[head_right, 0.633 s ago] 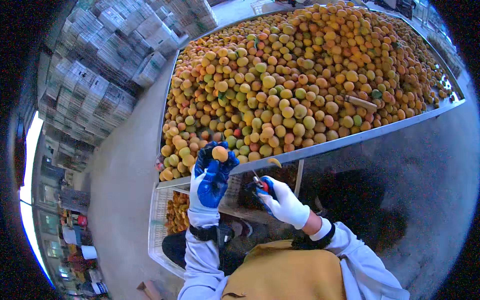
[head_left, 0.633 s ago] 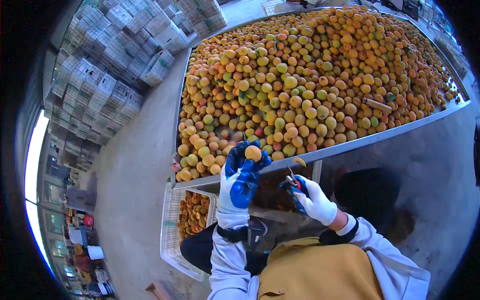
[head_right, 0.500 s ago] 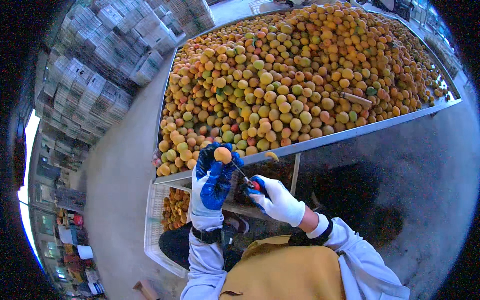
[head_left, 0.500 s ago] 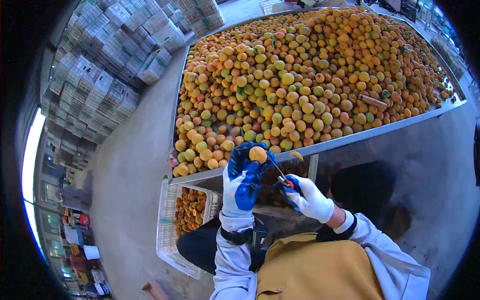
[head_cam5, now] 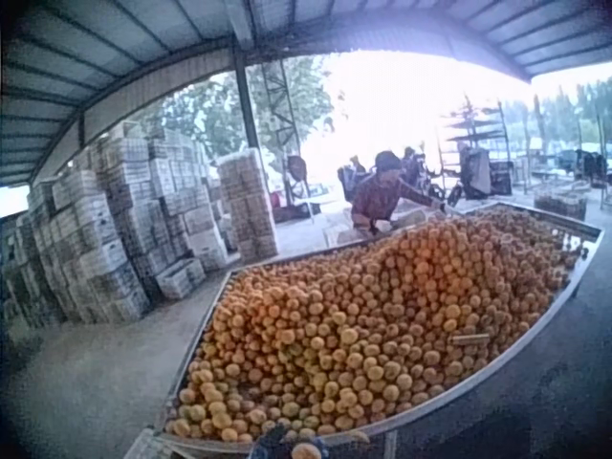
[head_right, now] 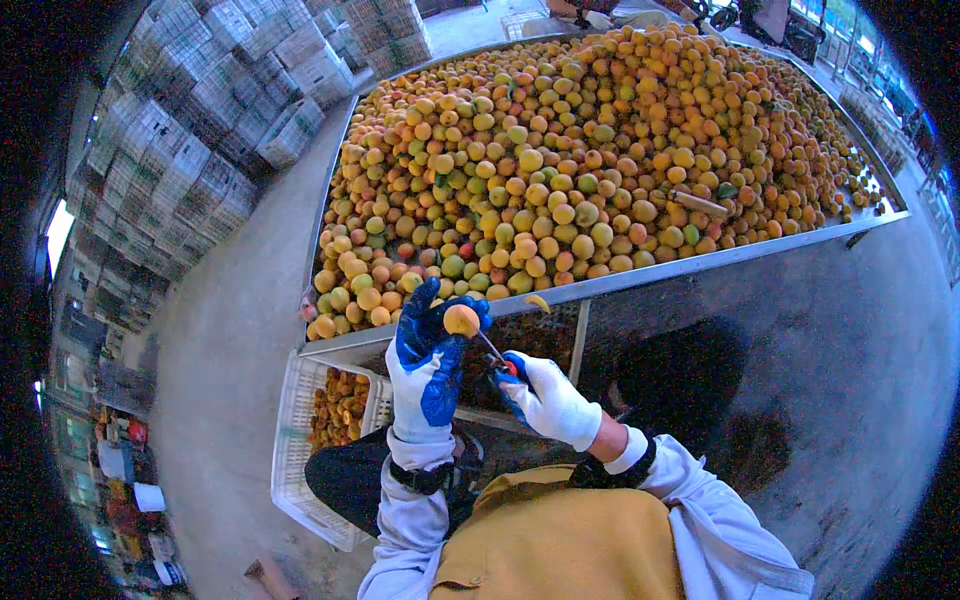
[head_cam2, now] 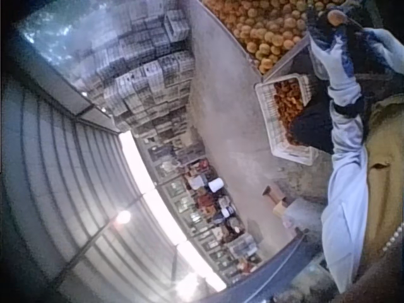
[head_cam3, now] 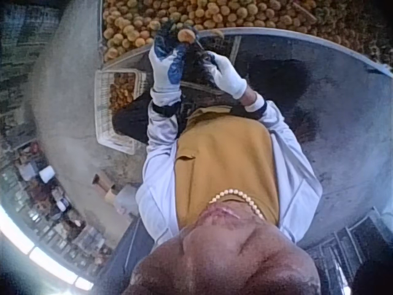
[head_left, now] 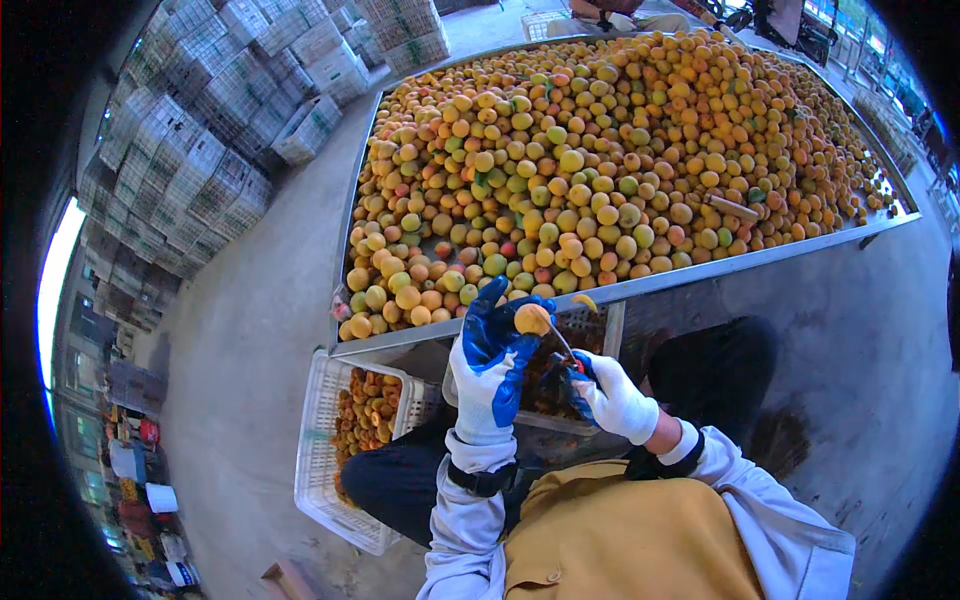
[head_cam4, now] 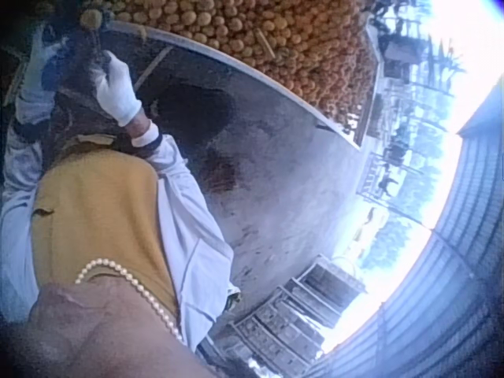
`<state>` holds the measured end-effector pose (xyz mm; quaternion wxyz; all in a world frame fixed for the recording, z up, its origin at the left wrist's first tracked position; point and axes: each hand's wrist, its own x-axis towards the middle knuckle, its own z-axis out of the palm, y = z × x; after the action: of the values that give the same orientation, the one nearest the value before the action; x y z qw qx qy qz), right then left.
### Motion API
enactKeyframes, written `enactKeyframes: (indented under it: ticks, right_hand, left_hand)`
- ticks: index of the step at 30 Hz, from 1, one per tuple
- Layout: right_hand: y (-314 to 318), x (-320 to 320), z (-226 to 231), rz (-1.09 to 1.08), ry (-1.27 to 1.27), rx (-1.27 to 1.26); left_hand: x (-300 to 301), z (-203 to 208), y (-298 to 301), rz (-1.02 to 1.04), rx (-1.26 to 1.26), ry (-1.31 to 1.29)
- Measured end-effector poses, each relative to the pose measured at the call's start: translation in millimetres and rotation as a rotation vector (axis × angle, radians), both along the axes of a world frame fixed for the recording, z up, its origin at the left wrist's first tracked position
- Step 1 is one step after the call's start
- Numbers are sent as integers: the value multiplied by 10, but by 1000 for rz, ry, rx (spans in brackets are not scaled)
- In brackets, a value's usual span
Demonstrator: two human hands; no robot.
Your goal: The person picks up an apricot from a metal tray, uses shears to cut it in half, and removes the pit before dropping the fruit pieces into a white basket.
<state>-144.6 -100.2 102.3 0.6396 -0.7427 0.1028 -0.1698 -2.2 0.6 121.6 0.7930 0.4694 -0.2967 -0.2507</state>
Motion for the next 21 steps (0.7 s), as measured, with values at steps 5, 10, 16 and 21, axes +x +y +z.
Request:
enactKeyframes:
  ticks: [5,10,16,21]
  right_hand:
    - [8,-51,-57,-3,-19,87]
    - [43,-82,14,-34,-27,39]
    - [35,-109,29,-26,-44,26]
    - [-37,-48,-13,58,15,107]
  left_hand:
    - [-64,44,5,-15,-64,51]
    - [-90,26,-18,-31,-92,84]
    - [-156,62,5,7,-38,-28]
    - [-190,78,-7,34,12,-134]
